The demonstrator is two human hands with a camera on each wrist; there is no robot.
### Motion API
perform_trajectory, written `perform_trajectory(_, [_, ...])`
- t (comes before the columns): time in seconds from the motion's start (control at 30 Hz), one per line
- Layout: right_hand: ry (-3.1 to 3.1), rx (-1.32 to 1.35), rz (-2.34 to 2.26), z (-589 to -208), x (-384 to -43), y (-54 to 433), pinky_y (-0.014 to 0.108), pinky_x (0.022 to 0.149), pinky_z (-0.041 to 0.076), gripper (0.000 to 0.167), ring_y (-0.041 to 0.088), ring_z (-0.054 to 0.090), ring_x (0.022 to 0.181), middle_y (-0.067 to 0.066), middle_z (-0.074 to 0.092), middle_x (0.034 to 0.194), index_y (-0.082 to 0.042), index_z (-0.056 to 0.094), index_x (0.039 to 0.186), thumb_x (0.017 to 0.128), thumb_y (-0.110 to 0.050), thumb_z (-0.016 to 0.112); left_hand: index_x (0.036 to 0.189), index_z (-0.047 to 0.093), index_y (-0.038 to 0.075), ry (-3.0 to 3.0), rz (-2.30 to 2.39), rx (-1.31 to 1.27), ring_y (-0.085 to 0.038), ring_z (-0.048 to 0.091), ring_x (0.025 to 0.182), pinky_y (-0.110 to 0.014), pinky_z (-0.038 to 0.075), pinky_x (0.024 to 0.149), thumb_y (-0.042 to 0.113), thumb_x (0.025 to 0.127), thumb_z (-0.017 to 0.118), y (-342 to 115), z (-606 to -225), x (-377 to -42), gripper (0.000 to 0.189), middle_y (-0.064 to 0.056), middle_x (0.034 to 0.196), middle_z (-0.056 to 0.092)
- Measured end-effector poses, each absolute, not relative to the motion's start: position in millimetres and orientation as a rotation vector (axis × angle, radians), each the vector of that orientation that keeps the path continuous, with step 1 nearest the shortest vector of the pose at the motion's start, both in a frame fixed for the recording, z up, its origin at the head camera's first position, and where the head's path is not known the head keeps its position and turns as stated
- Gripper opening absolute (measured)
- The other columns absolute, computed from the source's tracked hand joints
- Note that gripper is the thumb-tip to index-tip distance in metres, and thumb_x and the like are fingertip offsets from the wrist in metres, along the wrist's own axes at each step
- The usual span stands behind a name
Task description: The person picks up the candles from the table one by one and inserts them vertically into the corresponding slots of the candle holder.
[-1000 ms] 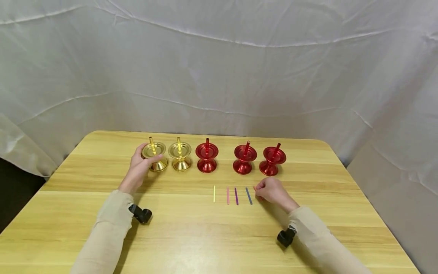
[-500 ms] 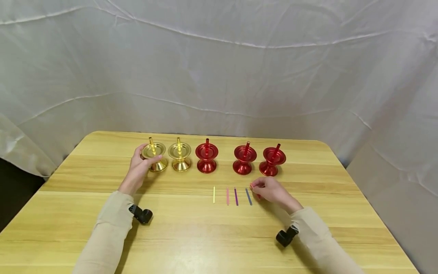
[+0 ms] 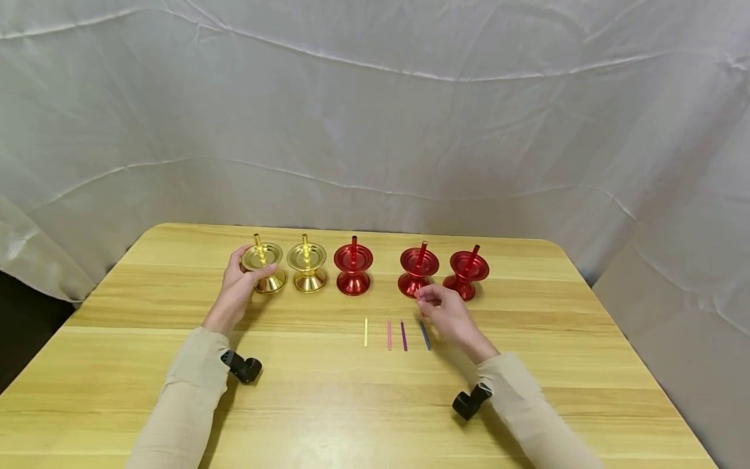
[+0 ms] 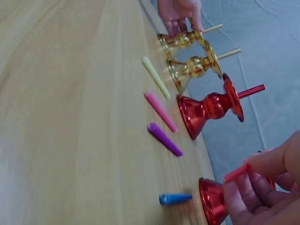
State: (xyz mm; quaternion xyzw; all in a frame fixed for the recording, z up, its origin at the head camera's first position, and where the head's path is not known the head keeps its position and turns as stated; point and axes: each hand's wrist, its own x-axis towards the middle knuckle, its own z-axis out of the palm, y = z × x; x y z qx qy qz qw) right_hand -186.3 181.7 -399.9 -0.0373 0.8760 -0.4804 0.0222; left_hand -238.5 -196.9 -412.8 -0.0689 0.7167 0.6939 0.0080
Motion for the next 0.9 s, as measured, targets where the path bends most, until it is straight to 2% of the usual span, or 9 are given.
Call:
perform_trajectory(0.43, [2.699, -0.101, -1.708, -394, -194, 158, 0.022, 0.07, 0.047, 0.016, 0.025, 0.061, 0.083, 0.015, 0.063, 0.095, 0.008, 0.062, 0.107, 0.092, 0.004, 0.061, 0.153, 0.007, 0.007, 2.26, 2.165, -0.215, -0.032, 0.028, 0.137, -0.041, 0.027, 0.112, 0.012, 0.092, 0.065, -196, -414, -238, 0.084, -0.02, 0.154, 0.021])
perform_trajectory(0.63, [2.713, -0.102, -1.72, -394, -195, 149, 0.023, 0.07, 0.047, 0.015, 0.024, 0.06, 0.082, 0.014, 0.064, 0.094, 0.006, 0.064, 0.106, 0.092, 0.003, 0.061, 0.153, 0.007, 0.006, 2.296, 2.144, -0.188, -0.031, 0.029, 0.136, -0.041, 0.028, 0.11, 0.013, 0.093, 0.064, -195, -415, -239, 0.083, -0.02, 0.153, 0.023])
perform_trajectory(0.9, [2.739, -0.181, -1.767, -394, -198, 139, 0.025, 0.075, 0.048, 0.016, 0.026, 0.06, 0.086, 0.017, 0.065, 0.096, 0.01, 0.063, 0.106, 0.09, 0.006, 0.062, 0.152, 0.006, 0.002, 2.262, 2.157, -0.196, -0.034, 0.025, 0.138, -0.043, 0.024, 0.113, 0.007, 0.092, 0.061, -194, -404, -234, 0.082, -0.023, 0.154, 0.019])
